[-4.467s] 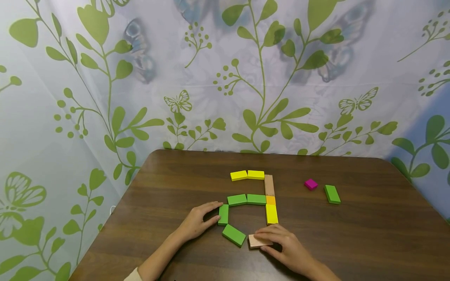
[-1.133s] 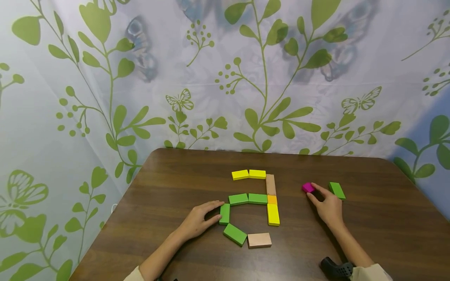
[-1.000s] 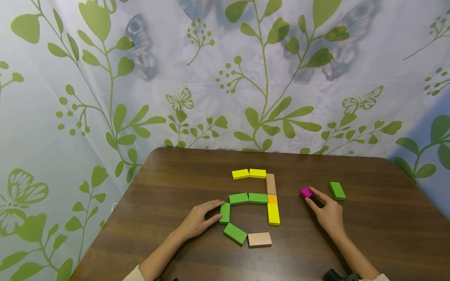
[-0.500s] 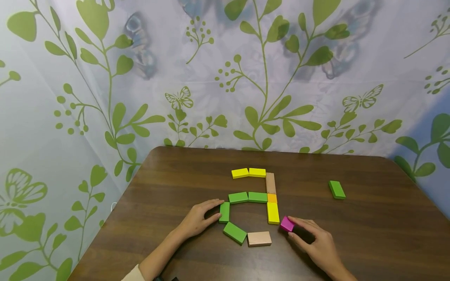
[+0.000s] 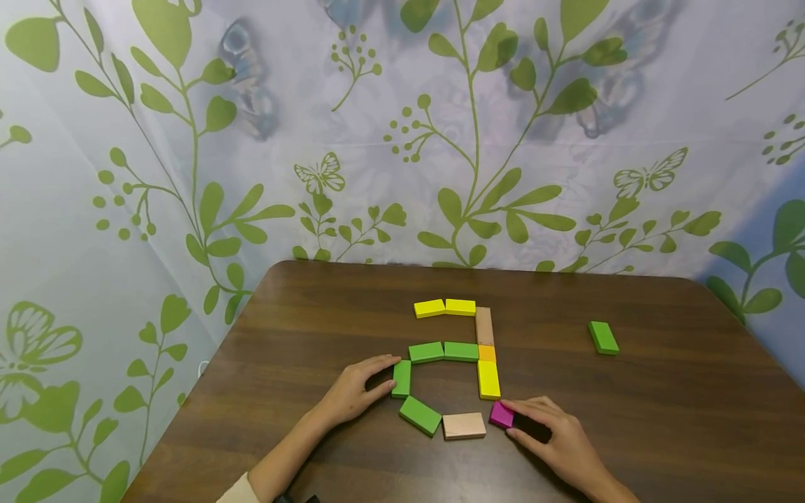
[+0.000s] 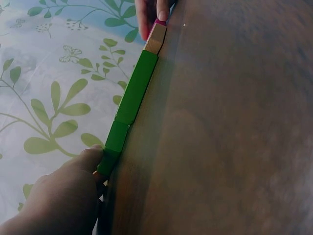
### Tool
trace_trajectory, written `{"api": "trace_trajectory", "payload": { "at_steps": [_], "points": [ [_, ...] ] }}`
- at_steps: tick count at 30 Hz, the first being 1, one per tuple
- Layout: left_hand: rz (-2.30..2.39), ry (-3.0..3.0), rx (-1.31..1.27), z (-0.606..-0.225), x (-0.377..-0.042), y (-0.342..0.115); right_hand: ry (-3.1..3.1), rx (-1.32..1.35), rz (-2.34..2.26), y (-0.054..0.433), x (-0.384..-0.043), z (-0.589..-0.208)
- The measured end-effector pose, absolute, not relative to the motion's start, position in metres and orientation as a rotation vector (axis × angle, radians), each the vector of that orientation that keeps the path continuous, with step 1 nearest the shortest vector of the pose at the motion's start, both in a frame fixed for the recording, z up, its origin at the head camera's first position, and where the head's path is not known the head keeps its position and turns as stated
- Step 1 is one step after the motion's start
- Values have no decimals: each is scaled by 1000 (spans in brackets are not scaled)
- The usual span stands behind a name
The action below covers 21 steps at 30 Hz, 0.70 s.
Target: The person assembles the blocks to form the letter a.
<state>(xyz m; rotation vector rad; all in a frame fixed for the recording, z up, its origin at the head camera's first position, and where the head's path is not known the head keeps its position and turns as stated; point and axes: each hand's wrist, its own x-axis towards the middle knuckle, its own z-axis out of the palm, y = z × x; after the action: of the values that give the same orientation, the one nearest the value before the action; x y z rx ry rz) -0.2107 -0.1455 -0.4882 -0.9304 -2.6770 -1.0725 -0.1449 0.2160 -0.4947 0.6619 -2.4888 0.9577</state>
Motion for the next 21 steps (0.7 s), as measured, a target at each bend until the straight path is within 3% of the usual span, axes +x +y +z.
{"api": "trace_trajectory", "payload": {
  "at_steps": [21],
  "points": [
    [-1060,-2672,-930,-491,-211,-146,-2423,591,898,213,-150,-496]
  ]
}}
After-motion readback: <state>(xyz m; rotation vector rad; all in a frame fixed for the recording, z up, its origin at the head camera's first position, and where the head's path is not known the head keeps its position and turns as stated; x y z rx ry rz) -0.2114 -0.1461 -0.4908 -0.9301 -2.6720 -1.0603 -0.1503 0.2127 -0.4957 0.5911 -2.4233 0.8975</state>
